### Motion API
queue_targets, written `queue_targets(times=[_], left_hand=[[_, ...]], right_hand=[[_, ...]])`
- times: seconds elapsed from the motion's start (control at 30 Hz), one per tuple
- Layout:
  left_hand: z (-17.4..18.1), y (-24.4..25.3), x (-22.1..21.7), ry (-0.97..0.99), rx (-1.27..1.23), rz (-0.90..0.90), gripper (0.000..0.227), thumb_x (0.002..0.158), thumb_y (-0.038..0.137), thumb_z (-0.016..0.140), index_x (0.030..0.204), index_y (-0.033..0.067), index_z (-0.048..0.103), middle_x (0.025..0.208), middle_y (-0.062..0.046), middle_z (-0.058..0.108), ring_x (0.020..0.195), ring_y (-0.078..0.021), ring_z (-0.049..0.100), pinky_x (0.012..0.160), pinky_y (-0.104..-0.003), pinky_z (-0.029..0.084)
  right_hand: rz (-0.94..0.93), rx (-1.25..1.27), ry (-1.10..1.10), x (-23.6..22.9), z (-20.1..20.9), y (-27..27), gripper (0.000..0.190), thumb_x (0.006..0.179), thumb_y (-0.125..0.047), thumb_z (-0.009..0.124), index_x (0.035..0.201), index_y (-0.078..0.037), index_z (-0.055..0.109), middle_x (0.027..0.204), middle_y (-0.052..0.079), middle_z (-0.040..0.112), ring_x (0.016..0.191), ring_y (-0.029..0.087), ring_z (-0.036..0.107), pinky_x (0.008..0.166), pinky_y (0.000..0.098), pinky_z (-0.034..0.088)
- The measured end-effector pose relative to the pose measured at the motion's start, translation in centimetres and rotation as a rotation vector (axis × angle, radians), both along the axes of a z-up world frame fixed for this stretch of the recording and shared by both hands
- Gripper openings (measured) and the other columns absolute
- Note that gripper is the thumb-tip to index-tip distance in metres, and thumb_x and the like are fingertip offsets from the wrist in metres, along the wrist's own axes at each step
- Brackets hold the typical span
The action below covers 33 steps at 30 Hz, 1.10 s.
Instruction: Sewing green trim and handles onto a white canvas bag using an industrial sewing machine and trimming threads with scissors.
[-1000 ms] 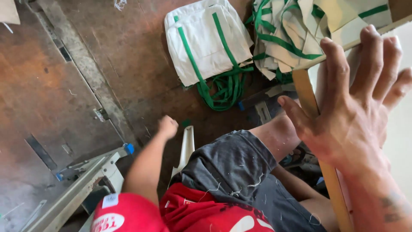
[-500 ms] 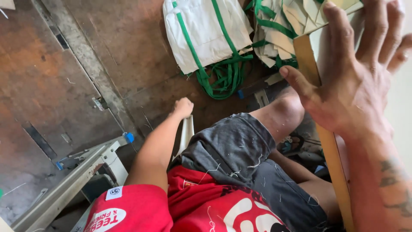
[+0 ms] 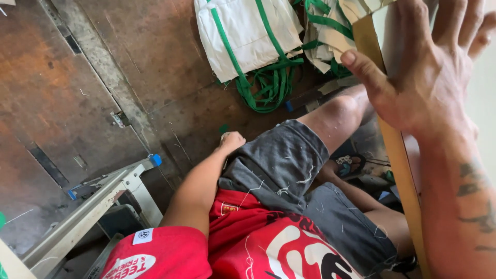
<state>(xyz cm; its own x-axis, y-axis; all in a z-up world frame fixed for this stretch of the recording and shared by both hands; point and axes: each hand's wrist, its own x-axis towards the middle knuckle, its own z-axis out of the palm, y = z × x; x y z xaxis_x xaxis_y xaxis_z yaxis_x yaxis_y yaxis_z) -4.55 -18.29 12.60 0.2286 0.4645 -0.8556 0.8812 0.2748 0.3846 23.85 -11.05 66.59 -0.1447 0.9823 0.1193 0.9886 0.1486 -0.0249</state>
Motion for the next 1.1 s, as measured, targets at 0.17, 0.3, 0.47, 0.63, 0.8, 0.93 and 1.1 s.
queue_targets(times=[0.17, 0.3, 0.47, 0.63, 0.8, 0.93, 1.1], left_hand=[[1.2, -1.0, -2.3, -0.093, 0.111, 0.045, 0.025, 0.082, 0.028, 0.049, 0.060, 0.0181, 0.057, 0.083, -0.010, 0.064, 0.085, -0.0497, 0.066, 0.090, -0.047, 0.053], [6.8, 1.8, -3.3, 0.059, -0.047, 0.097, 0.025, 0.093, 0.035, 0.055, 0.076, 0.0267, 0.072, 0.118, -0.010, 0.081, 0.106, -0.0445, 0.072, 0.090, -0.048, 0.055], [10.0, 3.4, -3.6, 0.195, -0.072, 0.106, 0.033, 0.097, 0.030, 0.048, 0.102, 0.0308, 0.081, 0.132, -0.011, 0.073, 0.120, -0.0400, 0.070, 0.101, -0.052, 0.054], [10.0, 2.1, -3.0, 0.159, -0.032, 0.075, 0.038, 0.096, 0.034, 0.049, 0.111, 0.0245, 0.083, 0.135, -0.018, 0.074, 0.121, -0.0478, 0.070, 0.103, -0.051, 0.055], [3.2, -0.4, -3.4, 0.083, 0.005, -0.025, 0.025, 0.084, 0.054, 0.072, 0.089, 0.0362, 0.088, 0.119, -0.011, 0.083, 0.115, -0.0446, 0.074, 0.099, -0.045, 0.058], [2.4, -0.5, -3.3, 0.101, -0.048, -0.055, 0.029, 0.080, 0.051, 0.073, 0.097, 0.0341, 0.089, 0.127, -0.017, 0.078, 0.120, -0.0464, 0.071, 0.106, -0.045, 0.056], [3.2, 0.2, -3.4, 0.115, 0.005, 0.029, 0.021, 0.082, 0.054, 0.072, 0.086, 0.0375, 0.085, 0.117, -0.007, 0.084, 0.113, -0.0385, 0.076, 0.101, -0.041, 0.059]], right_hand=[[0.023, -0.022, 0.145, 0.5, -0.1, 0.1, 0.083, 0.123, -0.063, 0.050, 0.176, 0.001, 0.041, 0.166, 0.039, 0.032, 0.150, 0.063, 0.028, 0.117, 0.0801, 0.020], [0.054, 0.053, 0.259, 1.2, -0.4, -0.3, 0.078, 0.129, -0.055, 0.045, 0.171, 0.011, 0.045, 0.166, 0.044, 0.038, 0.151, 0.063, 0.029, 0.119, 0.0760, 0.017], [0.064, 0.407, 0.412, 5.5, -3.3, -0.8, 0.031, 0.136, 0.000, 0.084, 0.147, 0.023, 0.066, 0.135, 0.039, 0.071, 0.118, 0.049, 0.065, 0.096, 0.0583, 0.048], [-0.264, 0.275, 0.828, 8.2, -6.0, -0.4, 0.029, 0.132, -0.001, 0.083, 0.116, -0.004, 0.059, 0.115, 0.002, 0.058, 0.108, 0.016, 0.048, 0.084, 0.0389, 0.043], [-0.073, 0.381, 0.653, 7.7, -5.0, -0.4, 0.018, 0.127, 0.007, 0.087, 0.131, 0.010, 0.070, 0.130, 0.020, 0.076, 0.114, 0.030, 0.070, 0.086, 0.0460, 0.058], [-0.044, 0.403, 0.512, 7.8, -4.9, -0.6, 0.023, 0.129, -0.002, 0.093, 0.131, 0.011, 0.074, 0.127, 0.022, 0.078, 0.110, 0.031, 0.069, 0.083, 0.0496, 0.054], [-0.119, 0.371, 0.445, 7.9, -4.9, -0.7, 0.030, 0.134, -0.016, 0.096, 0.126, 0.005, 0.076, 0.120, 0.013, 0.076, 0.107, 0.023, 0.062, 0.078, 0.0473, 0.050]])
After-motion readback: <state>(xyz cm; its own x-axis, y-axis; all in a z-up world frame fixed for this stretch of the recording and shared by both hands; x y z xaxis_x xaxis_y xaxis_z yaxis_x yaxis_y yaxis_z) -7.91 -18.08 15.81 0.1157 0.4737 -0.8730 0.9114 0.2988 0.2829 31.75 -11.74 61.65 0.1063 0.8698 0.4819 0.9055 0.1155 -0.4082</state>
